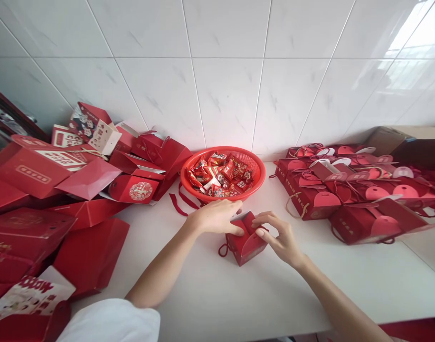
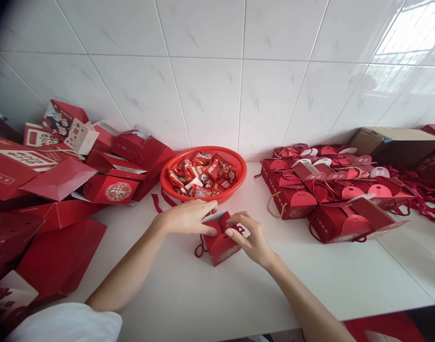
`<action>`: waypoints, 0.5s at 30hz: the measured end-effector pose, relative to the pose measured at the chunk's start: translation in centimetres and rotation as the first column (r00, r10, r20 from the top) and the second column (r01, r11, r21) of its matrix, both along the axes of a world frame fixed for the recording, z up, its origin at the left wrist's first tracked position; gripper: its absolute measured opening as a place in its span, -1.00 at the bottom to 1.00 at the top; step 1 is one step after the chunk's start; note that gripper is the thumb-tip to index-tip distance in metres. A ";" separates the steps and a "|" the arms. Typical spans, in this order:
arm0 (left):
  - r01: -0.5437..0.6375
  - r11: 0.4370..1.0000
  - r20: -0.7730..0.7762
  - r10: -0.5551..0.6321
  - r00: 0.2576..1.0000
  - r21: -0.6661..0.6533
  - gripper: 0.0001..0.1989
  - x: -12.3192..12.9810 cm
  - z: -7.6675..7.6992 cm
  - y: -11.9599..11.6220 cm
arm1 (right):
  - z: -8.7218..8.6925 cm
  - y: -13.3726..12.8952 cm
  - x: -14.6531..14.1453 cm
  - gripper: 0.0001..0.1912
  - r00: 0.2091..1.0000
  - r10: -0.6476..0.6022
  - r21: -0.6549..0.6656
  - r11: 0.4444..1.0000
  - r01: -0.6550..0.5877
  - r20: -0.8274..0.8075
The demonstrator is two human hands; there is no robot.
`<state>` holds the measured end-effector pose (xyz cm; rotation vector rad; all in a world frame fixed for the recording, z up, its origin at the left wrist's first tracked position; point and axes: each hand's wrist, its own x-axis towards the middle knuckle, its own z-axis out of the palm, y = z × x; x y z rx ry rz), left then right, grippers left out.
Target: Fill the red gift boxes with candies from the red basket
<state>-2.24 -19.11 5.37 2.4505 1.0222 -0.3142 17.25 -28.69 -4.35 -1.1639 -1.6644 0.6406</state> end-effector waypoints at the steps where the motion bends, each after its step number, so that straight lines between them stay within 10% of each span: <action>1: 0.004 1.000 0.016 -0.004 1.000 -0.028 -0.62 -0.1 0.0 0.1 | 0.0 0.0 -0.3 -0.72 0.999 -0.038 0.002 0.999 0.038 0.014; 15: 0.071 0.992 0.010 -0.070 0.998 -0.104 -0.49 0.6 -0.8 -1.2 | -1.5 0.0 -2.1 -0.71 0.955 -0.295 0.021 0.955 0.295 -0.013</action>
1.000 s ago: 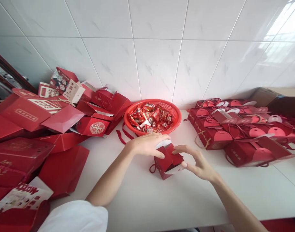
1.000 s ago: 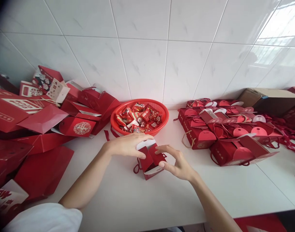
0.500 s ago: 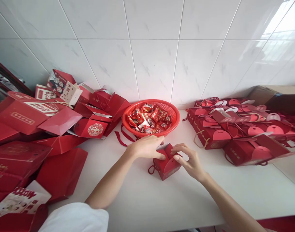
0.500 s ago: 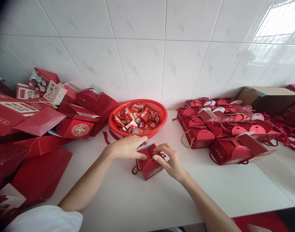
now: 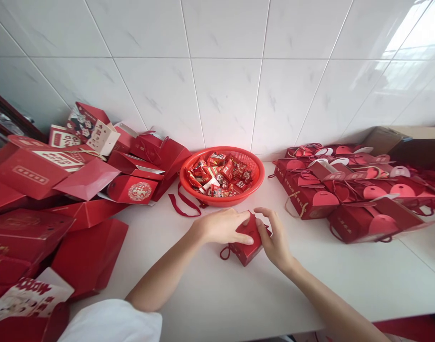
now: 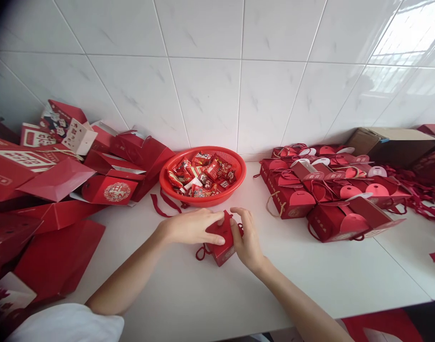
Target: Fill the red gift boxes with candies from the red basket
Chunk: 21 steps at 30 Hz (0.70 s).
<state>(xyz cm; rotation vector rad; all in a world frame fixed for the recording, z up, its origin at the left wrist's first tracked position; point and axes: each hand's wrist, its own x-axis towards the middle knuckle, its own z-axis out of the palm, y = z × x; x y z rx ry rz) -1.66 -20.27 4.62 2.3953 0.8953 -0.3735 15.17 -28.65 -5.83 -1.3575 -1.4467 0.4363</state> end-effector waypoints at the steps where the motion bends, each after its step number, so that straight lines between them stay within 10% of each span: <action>1: -0.006 1.000 0.000 0.006 1.000 0.004 -0.50 0.2 -0.2 -0.1 | 0.1 0.2 0.2 -0.67 0.999 0.016 -0.055 0.998 -0.018 -0.048; 10: -0.030 1.000 0.093 0.031 0.995 -0.008 -0.57 -0.6 -0.2 1.8 | 1.2 1.6 3.9 -0.48 0.951 0.111 -0.430 0.873 -0.232 -0.288; 17: -0.037 0.996 0.174 0.050 0.984 -0.076 -0.57 -0.6 -0.8 2.1 | 4.7 1.2 5.8 -0.59 0.750 0.158 -0.123 0.945 -0.304 -0.643; 21: -0.010 0.996 0.245 0.030 0.969 -0.083 -0.60 0.1 -1.7 2.2 | 6.4 1.0 5.0 -0.71 0.770 0.248 -0.085 0.928 -0.363 -0.589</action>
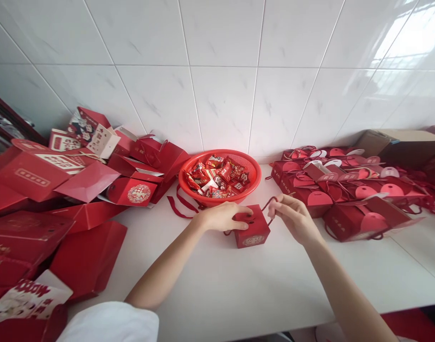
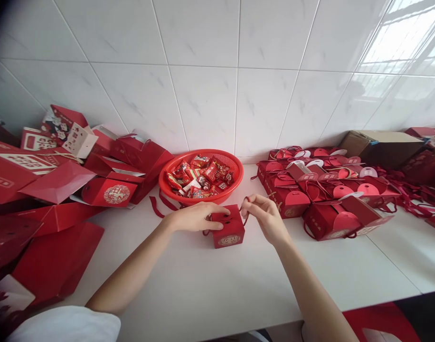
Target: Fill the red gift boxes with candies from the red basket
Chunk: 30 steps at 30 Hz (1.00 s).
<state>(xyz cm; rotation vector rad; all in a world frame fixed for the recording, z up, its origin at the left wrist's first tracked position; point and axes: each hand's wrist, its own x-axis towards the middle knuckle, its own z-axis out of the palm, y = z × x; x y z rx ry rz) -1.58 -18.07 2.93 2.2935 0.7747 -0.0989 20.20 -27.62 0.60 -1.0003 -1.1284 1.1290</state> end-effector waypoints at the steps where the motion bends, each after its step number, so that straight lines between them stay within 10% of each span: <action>1: 0.007 1.000 0.030 -0.007 1.000 0.005 -0.61 0.1 -0.3 0.0 | 0.1 0.0 -0.4 -0.73 0.998 0.021 -0.003 1.000 -0.021 0.065; 6: -0.012 0.998 0.202 -0.002 0.979 0.067 -0.61 -0.1 -1.1 -0.5 | -0.6 0.5 -1.5 -0.90 0.875 0.057 -0.019 0.998 -0.055 0.482; 13: -0.217 0.961 0.348 0.266 0.899 -0.173 -0.46 -0.7 -0.3 -1.9 | -1.4 0.4 -1.5 -0.71 0.791 0.117 -0.091 0.993 -0.077 0.600; 19: -0.261 0.674 0.389 0.650 0.653 -0.691 -0.64 -0.7 1.4 -1.6 | -0.4 0.3 -1.8 -0.66 0.614 0.077 -0.071 0.997 -0.034 0.785; 23: -0.190 0.567 0.377 0.725 0.576 -0.801 -0.72 -1.1 2.7 -1.8 | -0.7 0.1 -2.4 -0.68 0.531 0.062 -0.048 0.998 -0.040 0.845; 30: -0.044 0.553 0.463 0.735 0.496 -0.832 -0.78 -2.6 5.6 -2.5 | 2.2 -0.4 -1.9 -0.86 0.841 0.044 0.014 0.998 -0.062 0.540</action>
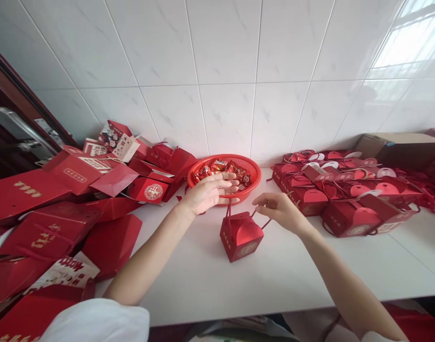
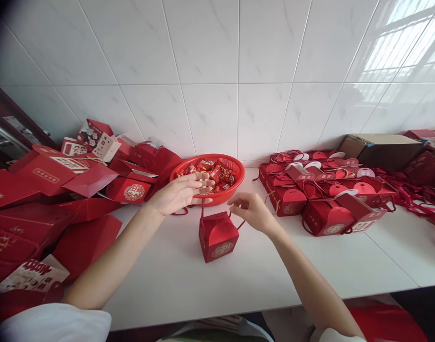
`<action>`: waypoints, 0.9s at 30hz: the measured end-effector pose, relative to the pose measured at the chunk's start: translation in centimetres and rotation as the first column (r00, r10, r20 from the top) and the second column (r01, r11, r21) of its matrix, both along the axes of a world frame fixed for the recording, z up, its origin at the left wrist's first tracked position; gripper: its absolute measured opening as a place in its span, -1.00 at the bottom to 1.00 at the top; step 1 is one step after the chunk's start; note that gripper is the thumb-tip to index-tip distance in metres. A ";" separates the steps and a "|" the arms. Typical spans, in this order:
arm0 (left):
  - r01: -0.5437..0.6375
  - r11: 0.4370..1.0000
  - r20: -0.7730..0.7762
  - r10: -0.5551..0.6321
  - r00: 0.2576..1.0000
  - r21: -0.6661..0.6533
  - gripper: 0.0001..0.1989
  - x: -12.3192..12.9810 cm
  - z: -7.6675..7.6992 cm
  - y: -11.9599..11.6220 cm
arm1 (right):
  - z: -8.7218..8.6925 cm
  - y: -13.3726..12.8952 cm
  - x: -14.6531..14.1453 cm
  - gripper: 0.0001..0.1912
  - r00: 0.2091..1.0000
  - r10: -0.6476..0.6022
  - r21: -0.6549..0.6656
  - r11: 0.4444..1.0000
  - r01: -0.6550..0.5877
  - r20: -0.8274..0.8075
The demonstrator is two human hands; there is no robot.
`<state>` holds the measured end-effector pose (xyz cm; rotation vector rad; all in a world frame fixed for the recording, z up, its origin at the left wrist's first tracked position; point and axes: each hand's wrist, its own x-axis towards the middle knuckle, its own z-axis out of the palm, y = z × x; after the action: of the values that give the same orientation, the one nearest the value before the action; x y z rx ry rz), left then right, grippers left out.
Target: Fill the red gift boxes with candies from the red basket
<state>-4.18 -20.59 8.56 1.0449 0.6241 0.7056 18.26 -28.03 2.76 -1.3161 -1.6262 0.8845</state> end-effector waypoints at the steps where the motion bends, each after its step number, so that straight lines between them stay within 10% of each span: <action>1: 0.003 1.000 0.020 -0.003 1.000 0.018 -0.77 -0.1 0.4 -0.1 | 0.8 -0.1 0.1 -0.81 0.995 0.021 0.003 1.000 -0.021 -0.098; 9: 0.082 0.978 0.010 -0.086 0.996 0.194 -0.74 1.4 2.3 -1.1 | 5.0 -0.8 -1.0 -0.55 0.864 0.034 -0.015 0.999 -0.049 -0.502; 27: 0.051 0.937 -0.061 -0.032 0.998 0.345 -0.70 5.3 2.0 -1.6 | 2.5 1.2 -2.4 -0.35 0.966 -0.237 0.072 0.967 0.245 -0.107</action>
<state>1.16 -22.16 10.54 1.4047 0.5327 0.7686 15.83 -26.85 5.24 -1.3565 -1.3787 0.7128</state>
